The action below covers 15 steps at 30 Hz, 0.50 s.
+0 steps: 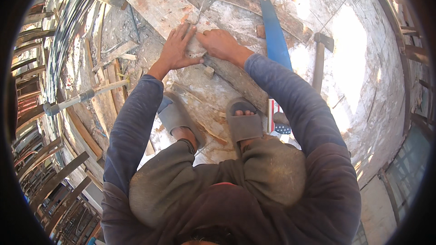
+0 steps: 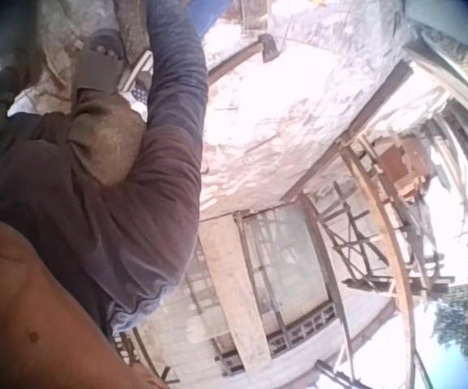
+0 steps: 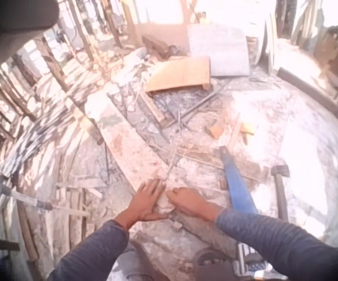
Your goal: The person sits on the floor and uses a hand saw to cut small pieces of wood. They pick up wood pieces, position them, and saw them into smaller segments, occasionally using a hammer to split or adjust the wood.
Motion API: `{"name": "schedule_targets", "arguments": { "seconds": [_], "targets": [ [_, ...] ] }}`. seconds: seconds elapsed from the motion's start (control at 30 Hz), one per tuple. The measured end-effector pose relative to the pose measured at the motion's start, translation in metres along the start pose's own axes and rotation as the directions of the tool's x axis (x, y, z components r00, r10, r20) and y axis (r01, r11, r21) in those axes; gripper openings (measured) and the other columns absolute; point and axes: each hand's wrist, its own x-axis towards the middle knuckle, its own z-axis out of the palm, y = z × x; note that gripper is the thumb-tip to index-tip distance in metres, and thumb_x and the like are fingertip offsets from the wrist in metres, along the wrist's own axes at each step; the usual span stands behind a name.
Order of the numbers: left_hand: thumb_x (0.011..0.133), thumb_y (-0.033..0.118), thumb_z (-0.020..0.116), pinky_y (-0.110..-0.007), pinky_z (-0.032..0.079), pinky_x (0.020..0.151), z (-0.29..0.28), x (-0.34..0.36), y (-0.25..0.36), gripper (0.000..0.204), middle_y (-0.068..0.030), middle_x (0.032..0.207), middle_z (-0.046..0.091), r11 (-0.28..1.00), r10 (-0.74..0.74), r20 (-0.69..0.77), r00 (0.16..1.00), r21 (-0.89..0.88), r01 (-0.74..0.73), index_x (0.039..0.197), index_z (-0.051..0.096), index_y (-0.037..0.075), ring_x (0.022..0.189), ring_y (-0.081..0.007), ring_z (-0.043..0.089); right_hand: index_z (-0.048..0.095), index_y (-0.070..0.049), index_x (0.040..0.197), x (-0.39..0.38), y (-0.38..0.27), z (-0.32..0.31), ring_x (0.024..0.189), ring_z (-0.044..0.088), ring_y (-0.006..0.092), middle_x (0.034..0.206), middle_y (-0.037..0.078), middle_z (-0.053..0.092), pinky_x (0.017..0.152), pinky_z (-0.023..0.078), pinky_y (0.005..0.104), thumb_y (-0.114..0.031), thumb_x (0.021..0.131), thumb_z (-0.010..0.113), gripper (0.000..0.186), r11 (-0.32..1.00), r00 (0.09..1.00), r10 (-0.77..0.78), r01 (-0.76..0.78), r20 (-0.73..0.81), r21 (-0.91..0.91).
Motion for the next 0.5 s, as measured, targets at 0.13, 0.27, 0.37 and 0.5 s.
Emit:
{"name": "schedule_targets", "arguments": {
  "seconds": [0.13, 0.27, 0.37, 0.5],
  "targets": [
    [0.071, 0.078, 0.068, -0.051, 0.019, 0.123, 0.0, 0.006, -0.002, 0.118, -0.0257, 0.16, 0.029, 1.0, -0.011, 0.034, 0.999, 0.012, 0.011, 0.155, 0.033, 0.003, 0.151, -0.039, 0.023, 0.057, -0.001, 0.098, 0.009, 0.002, 0.002, 0.084, 0.069, 0.0388, 0.087, 0.019, 0.068, 0.073, 0.054, 0.0484, -0.013, 0.084, 0.064, 0.019, 1.0, 1.0, -0.001, 0.001, 0.018, -0.018],
    [0.07, 0.077, 0.069, -0.051, 0.019, 0.123, 0.0, 0.005, 0.001, 0.117, -0.0254, 0.16, 0.029, 1.0, 0.008, -0.02, 1.0, -0.003, -0.008, 0.154, 0.035, 0.003, 0.151, -0.0392, 0.023, 0.057, 0.0, 0.097, 0.002, 0.0, 0.002, 0.084, 0.069, 0.0386, 0.087, 0.02, 0.068, 0.069, 0.055, 0.0485, -0.013, 0.083, 0.065, 0.021, 0.996, 0.994, -0.082, 0.079, -0.077, -0.049],
    [0.07, 0.077, 0.069, -0.052, 0.018, 0.123, 0.005, -0.003, 0.004, 0.117, -0.0245, 0.16, 0.029, 0.999, 0.021, -0.033, 0.999, -0.031, -0.022, 0.154, 0.036, 0.003, 0.152, -0.0389, 0.021, 0.055, 0.0, 0.097, -0.007, 0.0, 0.003, 0.083, 0.068, 0.0395, 0.087, 0.019, 0.066, 0.069, 0.055, 0.0481, -0.01, 0.084, 0.062, 0.018, 0.991, 0.988, -0.129, 0.126, -0.081, -0.047],
    [0.07, 0.078, 0.068, -0.052, 0.017, 0.123, 0.011, -0.002, 0.002, 0.117, -0.023, 0.162, 0.027, 1.0, 0.018, -0.044, 0.999, -0.016, -0.018, 0.154, 0.036, 0.004, 0.152, -0.038, 0.02, 0.054, -0.001, 0.095, -0.004, 0.003, 0.006, 0.081, 0.069, 0.0363, 0.085, 0.015, 0.065, 0.067, 0.056, 0.0467, -0.011, 0.086, 0.061, 0.015, 0.992, 0.993, -0.101, 0.096, -0.065, -0.077]
  ]
}}
